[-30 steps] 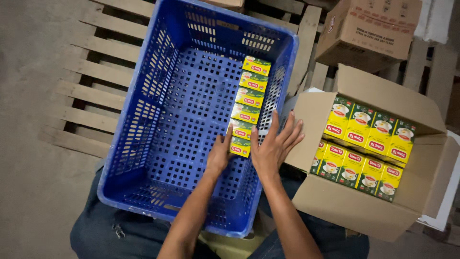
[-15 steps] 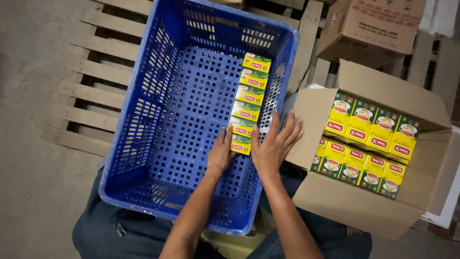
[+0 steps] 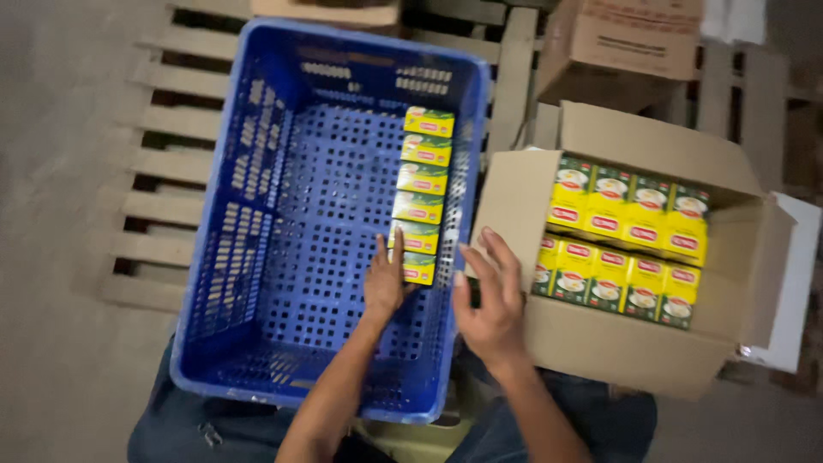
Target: The person opens a cardboard box and transfers small yellow and green boxes into a blue plastic basket. They arrange the boxes in neat rows inside the basket.
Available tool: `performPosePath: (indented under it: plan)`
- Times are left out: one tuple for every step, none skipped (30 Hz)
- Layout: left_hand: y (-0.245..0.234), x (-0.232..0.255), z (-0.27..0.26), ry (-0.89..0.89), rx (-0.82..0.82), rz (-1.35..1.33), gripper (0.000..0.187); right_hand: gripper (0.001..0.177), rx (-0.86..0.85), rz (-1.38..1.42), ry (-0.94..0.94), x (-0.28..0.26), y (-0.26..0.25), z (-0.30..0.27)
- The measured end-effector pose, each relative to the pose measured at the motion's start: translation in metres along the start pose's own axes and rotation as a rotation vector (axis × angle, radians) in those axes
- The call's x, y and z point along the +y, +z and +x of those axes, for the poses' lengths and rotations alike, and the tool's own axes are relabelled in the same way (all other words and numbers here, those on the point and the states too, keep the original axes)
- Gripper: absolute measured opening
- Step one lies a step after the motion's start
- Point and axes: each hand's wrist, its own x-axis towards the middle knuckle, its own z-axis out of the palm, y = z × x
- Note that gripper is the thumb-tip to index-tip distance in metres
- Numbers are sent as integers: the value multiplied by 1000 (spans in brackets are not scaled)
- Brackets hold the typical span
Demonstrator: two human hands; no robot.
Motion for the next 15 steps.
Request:
performPosePath:
  plan:
    - [5, -4, 3, 6, 14, 40, 143, 34, -31, 2, 29, 3, -21, 3]
    - [10, -7, 6, 13, 29, 80, 153, 30, -62, 6, 58, 6, -44, 5]
    - [14, -18, 10, 42, 27, 84, 153, 30, -42, -16, 64, 19, -62, 12]
    - [18, -27, 15, 18, -16, 22, 163, 30, -48, -19, 122, 31, -82, 17]
    - [21, -34, 23, -1, -57, -41, 173, 29, -50, -24, 175, 44, -104, 24]
    - [5, -31, 19, 34, -56, -38, 173, 29, -25, -49, 176, 71, -118, 29]
    - [-9, -27, 12, 57, -38, -89, 167, 29, 13, -118, 213, 98, -134, 33]
    - [-24, -25, 5, 81, -22, -141, 162, 29, 51, -187, 250, 124, -151, 37]
    - [-26, -32, 2, 110, -22, -138, 162, 29, 74, -206, 251, 148, -157, 41]
    - [-29, -39, 0, 82, -16, -125, 148, 30, 129, -287, 279, 171, -164, 45]
    - [-32, -45, 0, 54, -8, -114, 135, 31, 184, -367, 307, 194, -173, 50]
    - [-13, -65, 3, 84, -7, -112, 135, 31, 208, -386, 307, 221, -171, 43]
    - [2, -86, 13, 106, 6, -119, 121, 35, 164, -490, 386, 248, -167, 38]
    - [16, -106, 26, 128, 18, -127, 108, 44, 119, -591, 467, 276, -165, 34]
    - [17, -106, 16, 161, 19, -121, 108, 44, 148, -606, 474, 280, -163, 33]
